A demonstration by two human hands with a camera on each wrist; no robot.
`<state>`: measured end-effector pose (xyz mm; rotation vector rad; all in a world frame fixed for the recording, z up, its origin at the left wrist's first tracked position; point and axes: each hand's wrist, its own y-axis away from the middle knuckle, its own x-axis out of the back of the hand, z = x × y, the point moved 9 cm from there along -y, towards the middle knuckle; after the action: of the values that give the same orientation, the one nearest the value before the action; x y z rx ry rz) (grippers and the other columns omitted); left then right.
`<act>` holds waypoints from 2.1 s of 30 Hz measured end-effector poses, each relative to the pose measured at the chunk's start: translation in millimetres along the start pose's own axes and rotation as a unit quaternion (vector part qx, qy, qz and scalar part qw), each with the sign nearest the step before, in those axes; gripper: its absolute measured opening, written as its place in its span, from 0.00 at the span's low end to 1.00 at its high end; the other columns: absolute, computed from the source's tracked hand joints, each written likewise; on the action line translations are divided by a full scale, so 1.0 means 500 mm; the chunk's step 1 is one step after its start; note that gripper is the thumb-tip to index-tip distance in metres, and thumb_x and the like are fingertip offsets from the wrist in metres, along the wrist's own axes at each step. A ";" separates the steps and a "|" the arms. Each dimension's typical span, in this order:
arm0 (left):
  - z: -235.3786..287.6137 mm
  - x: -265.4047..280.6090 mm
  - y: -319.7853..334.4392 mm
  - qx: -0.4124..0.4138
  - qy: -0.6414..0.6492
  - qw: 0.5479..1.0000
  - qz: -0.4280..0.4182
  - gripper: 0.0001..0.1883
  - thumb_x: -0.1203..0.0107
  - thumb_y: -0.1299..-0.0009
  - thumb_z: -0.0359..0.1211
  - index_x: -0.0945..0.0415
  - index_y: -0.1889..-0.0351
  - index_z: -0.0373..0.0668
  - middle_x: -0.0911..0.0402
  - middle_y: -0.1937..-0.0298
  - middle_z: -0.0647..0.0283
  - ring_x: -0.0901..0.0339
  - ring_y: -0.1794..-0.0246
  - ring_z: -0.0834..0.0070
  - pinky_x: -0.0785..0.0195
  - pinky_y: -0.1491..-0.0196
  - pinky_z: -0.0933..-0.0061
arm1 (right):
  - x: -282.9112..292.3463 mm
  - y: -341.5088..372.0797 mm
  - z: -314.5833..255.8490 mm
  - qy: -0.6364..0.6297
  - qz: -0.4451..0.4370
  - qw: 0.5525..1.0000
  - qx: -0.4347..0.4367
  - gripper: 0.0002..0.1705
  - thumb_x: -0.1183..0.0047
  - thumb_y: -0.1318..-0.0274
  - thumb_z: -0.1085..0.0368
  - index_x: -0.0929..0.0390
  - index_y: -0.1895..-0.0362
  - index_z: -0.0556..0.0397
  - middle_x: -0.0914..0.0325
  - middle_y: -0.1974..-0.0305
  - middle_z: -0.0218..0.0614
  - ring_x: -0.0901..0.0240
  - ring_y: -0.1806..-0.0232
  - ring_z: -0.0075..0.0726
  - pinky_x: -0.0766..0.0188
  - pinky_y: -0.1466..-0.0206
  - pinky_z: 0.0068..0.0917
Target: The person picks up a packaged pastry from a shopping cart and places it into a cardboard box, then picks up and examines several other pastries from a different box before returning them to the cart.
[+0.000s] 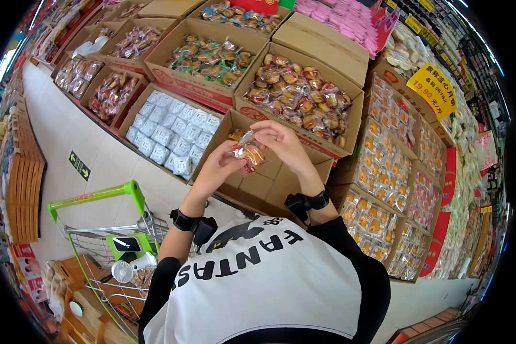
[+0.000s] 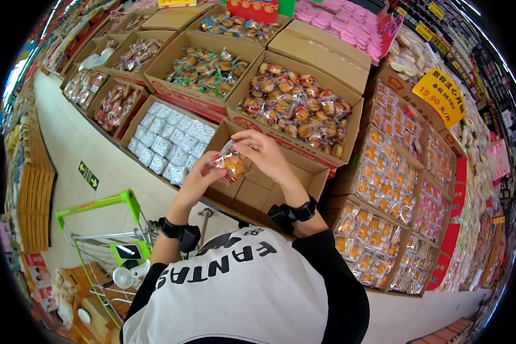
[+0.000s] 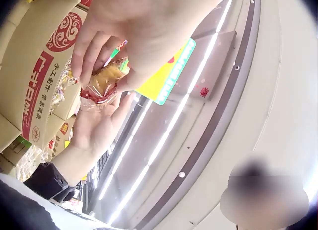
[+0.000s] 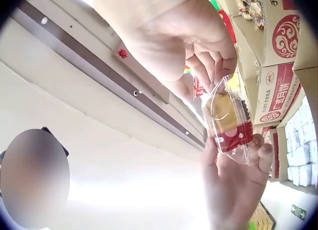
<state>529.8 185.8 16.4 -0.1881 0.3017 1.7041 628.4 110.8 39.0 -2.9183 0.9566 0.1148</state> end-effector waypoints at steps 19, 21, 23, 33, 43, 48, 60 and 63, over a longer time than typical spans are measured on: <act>0.007 -0.005 -0.002 -0.008 0.072 0.997 0.017 0.11 0.52 0.42 0.19 0.40 0.63 0.37 0.31 0.58 0.58 0.29 0.56 0.69 0.30 0.53 0.67 | 0.479 -0.019 0.221 0.463 0.222 0.837 -0.189 0.16 0.51 0.56 0.59 0.25 0.62 0.53 0.25 0.66 0.44 0.29 0.60 0.47 0.33 0.57 0.35; 0.004 -0.001 -0.002 -0.003 0.075 0.997 0.014 0.12 0.52 0.41 0.19 0.40 0.63 0.38 0.31 0.58 0.58 0.29 0.56 0.69 0.30 0.54 0.67 | 0.469 -0.020 0.231 0.490 0.189 0.821 -0.223 0.19 0.49 0.57 0.59 0.28 0.60 0.55 0.27 0.62 0.46 0.31 0.58 0.51 0.33 0.56 0.37; -0.001 0.001 -0.002 0.003 0.079 0.997 0.010 0.12 0.52 0.41 0.19 0.40 0.63 0.38 0.31 0.58 0.58 0.28 0.56 0.69 0.30 0.54 0.67 | 0.475 -0.027 0.260 0.530 0.182 0.797 -0.223 0.19 0.49 0.58 0.59 0.28 0.60 0.55 0.27 0.62 0.48 0.31 0.58 0.52 0.33 0.55 0.39; -0.011 0.019 -0.003 0.005 0.072 0.997 0.020 0.12 0.52 0.41 0.20 0.41 0.61 0.38 0.30 0.57 0.56 0.27 0.57 0.68 0.31 0.54 0.69 | 0.465 -0.030 0.249 0.531 0.196 0.788 -0.242 0.14 0.50 0.58 0.71 0.26 0.62 0.58 0.30 0.60 0.55 0.32 0.59 0.56 0.32 0.58 0.40; -0.016 0.016 0.000 0.021 0.072 0.997 0.025 0.12 0.52 0.41 0.20 0.40 0.61 0.38 0.29 0.57 0.57 0.28 0.57 0.69 0.31 0.54 0.69 | 0.459 -0.036 0.222 0.582 0.254 0.763 -0.119 0.08 0.55 0.62 0.78 0.23 0.75 0.62 0.26 0.73 0.51 0.28 0.70 0.50 0.32 0.65 0.35; -0.018 0.018 0.001 0.016 0.076 0.997 0.026 0.12 0.52 0.40 0.22 0.39 0.60 0.38 0.29 0.58 0.58 0.27 0.57 0.70 0.31 0.55 0.70 | 0.444 -0.027 0.194 0.491 0.287 0.821 -0.050 0.07 0.55 0.64 0.80 0.24 0.78 0.61 0.28 0.75 0.51 0.30 0.70 0.52 0.33 0.66 0.36; -0.011 0.031 0.014 0.014 0.062 0.997 0.040 0.12 0.53 0.39 0.24 0.39 0.58 0.37 0.28 0.58 0.57 0.26 0.59 0.70 0.32 0.54 0.71 | 0.381 -0.002 0.073 0.460 0.352 0.814 0.040 0.07 0.60 0.44 0.67 0.39 0.67 0.59 0.29 0.71 0.50 0.32 0.70 0.56 0.36 0.67 0.38; -0.004 0.038 0.017 0.012 0.063 0.997 0.049 0.12 0.53 0.39 0.24 0.40 0.58 0.36 0.28 0.58 0.57 0.27 0.57 0.69 0.32 0.54 0.71 | 0.323 0.018 -0.017 0.418 0.355 0.832 0.082 0.07 0.62 0.42 0.66 0.41 0.66 0.58 0.30 0.73 0.46 0.29 0.70 0.46 0.36 0.70 0.36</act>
<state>518.3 201.9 9.6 -0.2674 0.4297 1.7885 753.3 7.7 32.1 -2.2268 1.9732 -1.2184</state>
